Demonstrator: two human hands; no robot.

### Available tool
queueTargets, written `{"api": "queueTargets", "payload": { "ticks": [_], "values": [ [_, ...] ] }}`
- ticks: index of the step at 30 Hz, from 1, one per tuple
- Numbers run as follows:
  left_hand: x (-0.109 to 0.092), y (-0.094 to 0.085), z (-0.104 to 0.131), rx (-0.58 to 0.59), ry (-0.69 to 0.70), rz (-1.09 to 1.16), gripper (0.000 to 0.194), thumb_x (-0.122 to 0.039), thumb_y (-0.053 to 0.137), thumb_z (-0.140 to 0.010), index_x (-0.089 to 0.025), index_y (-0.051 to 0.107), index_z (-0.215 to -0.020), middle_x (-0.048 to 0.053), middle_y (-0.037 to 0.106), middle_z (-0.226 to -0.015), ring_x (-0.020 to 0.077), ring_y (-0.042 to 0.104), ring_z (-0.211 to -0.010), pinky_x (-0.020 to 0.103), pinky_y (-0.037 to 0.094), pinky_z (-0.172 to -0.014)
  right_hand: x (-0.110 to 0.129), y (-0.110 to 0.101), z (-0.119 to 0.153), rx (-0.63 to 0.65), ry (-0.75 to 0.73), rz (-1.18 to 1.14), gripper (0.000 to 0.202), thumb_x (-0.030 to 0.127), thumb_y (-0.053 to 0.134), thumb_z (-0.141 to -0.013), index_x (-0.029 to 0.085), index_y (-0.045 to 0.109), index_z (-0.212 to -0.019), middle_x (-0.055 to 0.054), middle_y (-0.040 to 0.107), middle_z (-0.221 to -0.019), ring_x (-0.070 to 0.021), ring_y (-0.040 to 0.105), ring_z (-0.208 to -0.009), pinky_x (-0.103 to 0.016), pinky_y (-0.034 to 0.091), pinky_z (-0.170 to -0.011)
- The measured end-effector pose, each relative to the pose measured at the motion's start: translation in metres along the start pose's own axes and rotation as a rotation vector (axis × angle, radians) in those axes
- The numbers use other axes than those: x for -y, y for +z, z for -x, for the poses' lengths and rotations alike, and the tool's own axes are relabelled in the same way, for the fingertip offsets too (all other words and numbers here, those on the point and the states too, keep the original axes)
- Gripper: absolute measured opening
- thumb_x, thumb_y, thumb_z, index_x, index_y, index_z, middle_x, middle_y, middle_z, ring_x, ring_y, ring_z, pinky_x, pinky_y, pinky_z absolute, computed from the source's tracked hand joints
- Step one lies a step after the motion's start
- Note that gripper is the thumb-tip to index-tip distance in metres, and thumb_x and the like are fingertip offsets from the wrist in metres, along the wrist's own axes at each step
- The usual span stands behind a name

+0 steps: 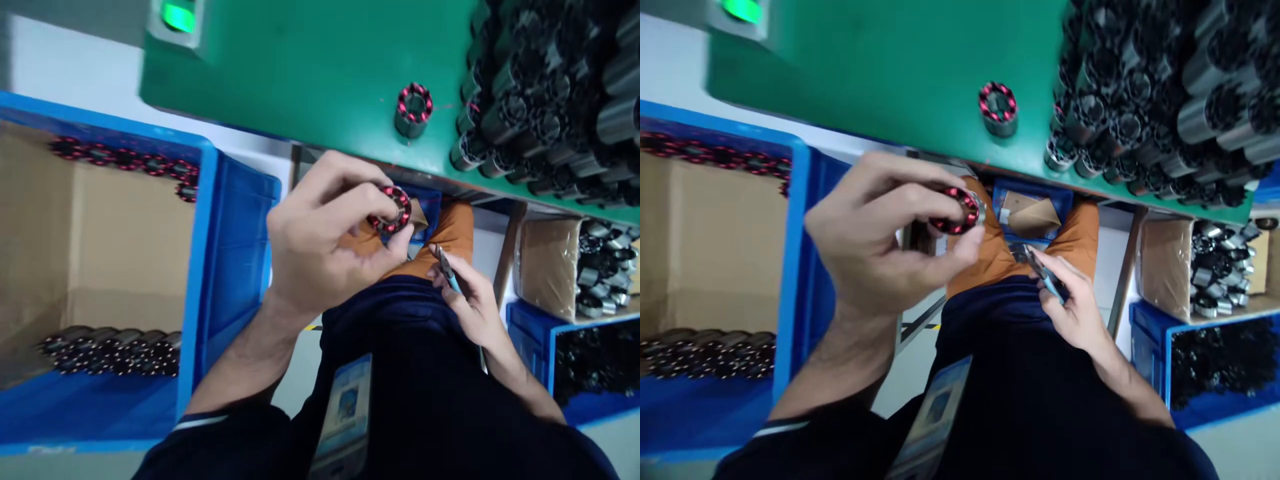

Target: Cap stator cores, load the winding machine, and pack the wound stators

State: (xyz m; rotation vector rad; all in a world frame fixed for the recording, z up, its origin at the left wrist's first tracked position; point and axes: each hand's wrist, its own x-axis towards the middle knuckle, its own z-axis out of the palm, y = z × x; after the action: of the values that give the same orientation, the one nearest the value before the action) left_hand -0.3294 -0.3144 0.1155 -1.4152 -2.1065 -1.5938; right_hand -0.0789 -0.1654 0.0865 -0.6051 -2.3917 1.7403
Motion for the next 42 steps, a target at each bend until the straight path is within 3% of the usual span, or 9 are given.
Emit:
{"api": "queueTargets", "payload": {
  "ticks": [3,9,17,24,27,31,36,39,42],
  "values": [
    [-0.018,0.008,0.016,-0.011,0.025,-0.010,0.020,-0.027,0.093,-0.096,-0.028,0.073,-0.097,0.001,0.081,-0.106,0.0185,0.080,-0.093,0.031,0.065,-0.073,0.018,0.003,-0.012,-0.009,-0.059,-0.028,0.067,0.016,0.062,-0.105,0.033,0.070,-0.169,-0.007,0.085,-0.135,-0.0237,0.081,-0.106,-0.042,0.070,-0.096],
    [-0.022,0.010,0.023,0.008,-0.021,-0.076,0.025,-0.036,0.099,-0.099,-0.029,0.075,-0.097,-0.001,0.082,-0.106,0.0157,0.076,-0.086,0.031,0.059,-0.065,0.022,0.006,-0.024,0.028,-0.125,-0.026,0.079,0.012,0.062,-0.098,0.035,0.065,-0.174,-0.006,0.079,-0.159,-0.0278,0.077,-0.130,-0.052,0.064,-0.117],
    [-0.023,0.003,0.029,0.118,-0.137,0.031,0.011,-0.040,0.095,-0.100,-0.037,0.084,-0.099,0.003,0.081,-0.112,0.0239,0.077,-0.092,0.041,0.063,-0.067,0.023,0.003,-0.023,0.042,-0.084,0.073,0.075,0.017,0.060,-0.099,0.032,0.067,-0.173,-0.008,0.080,-0.156,-0.0295,0.079,-0.130,-0.055,0.066,-0.119],
    [-0.027,-0.001,0.030,0.143,-0.150,-0.006,0.015,-0.036,0.096,-0.099,-0.036,0.080,-0.100,0.001,0.081,-0.113,0.0217,0.075,-0.089,0.039,0.059,-0.068,0.026,0.006,-0.024,-0.006,-0.111,0.081,0.072,0.011,0.058,-0.097,0.033,0.075,-0.164,-0.004,0.087,-0.141,-0.0194,0.079,-0.097,-0.039,0.069,-0.093],
    [-0.028,-0.002,0.031,0.163,-0.140,-0.025,0.016,-0.036,0.095,-0.100,-0.037,0.080,-0.103,0.000,0.081,-0.114,0.0218,0.074,-0.091,0.039,0.060,-0.071,0.027,0.008,-0.024,-0.037,-0.098,0.125,0.063,0.016,0.058,-0.099,0.029,0.081,-0.156,-0.004,0.088,-0.115,-0.0191,0.076,-0.085,-0.038,0.070,-0.085],
    [-0.024,0.003,0.033,0.107,-0.112,-0.046,0.022,-0.036,0.099,-0.096,-0.031,0.077,-0.098,0.002,0.081,-0.110,0.0200,0.072,-0.086,0.037,0.057,-0.066,0.020,0.012,-0.026,-0.058,-0.039,0.100,0.049,0.024,0.062,-0.101,0.024,0.087,-0.143,0.000,0.075,-0.084,-0.0169,0.067,-0.070,-0.035,0.068,-0.079],
    [-0.014,0.015,0.039,0.102,-0.357,0.298,0.024,-0.040,0.101,-0.093,-0.030,0.080,-0.099,0.003,0.084,-0.111,0.0235,0.081,-0.103,0.036,0.067,-0.079,0.008,0.008,-0.033,-0.103,0.076,0.135,0.049,0.031,0.063,-0.102,0.026,0.085,-0.146,-0.001,0.071,-0.089,-0.0191,0.063,-0.076,-0.037,0.065,-0.079],
    [-0.009,0.023,0.042,0.092,-0.608,0.629,0.021,-0.044,0.096,-0.099,-0.028,0.083,-0.101,0.005,0.085,-0.111,0.0200,0.081,-0.096,0.025,0.062,-0.058,0.006,0.003,-0.035,-0.113,-0.024,0.264,0.063,0.031,0.069,-0.098,0.028,0.077,-0.160,-0.004,0.071,-0.095,-0.0227,0.062,-0.083,-0.042,0.064,-0.081],
    [-0.010,0.031,0.042,0.072,-0.785,0.782,0.032,-0.053,0.099,-0.097,-0.025,0.084,-0.095,0.004,0.084,-0.100,0.0157,0.077,-0.078,0.021,0.058,-0.048,0.008,0.003,-0.033,-0.179,-0.130,0.402,0.060,0.034,0.074,-0.098,0.033,0.079,-0.157,-0.005,0.070,-0.097,-0.0252,0.061,-0.087,-0.045,0.064,-0.081]
  ]
}}
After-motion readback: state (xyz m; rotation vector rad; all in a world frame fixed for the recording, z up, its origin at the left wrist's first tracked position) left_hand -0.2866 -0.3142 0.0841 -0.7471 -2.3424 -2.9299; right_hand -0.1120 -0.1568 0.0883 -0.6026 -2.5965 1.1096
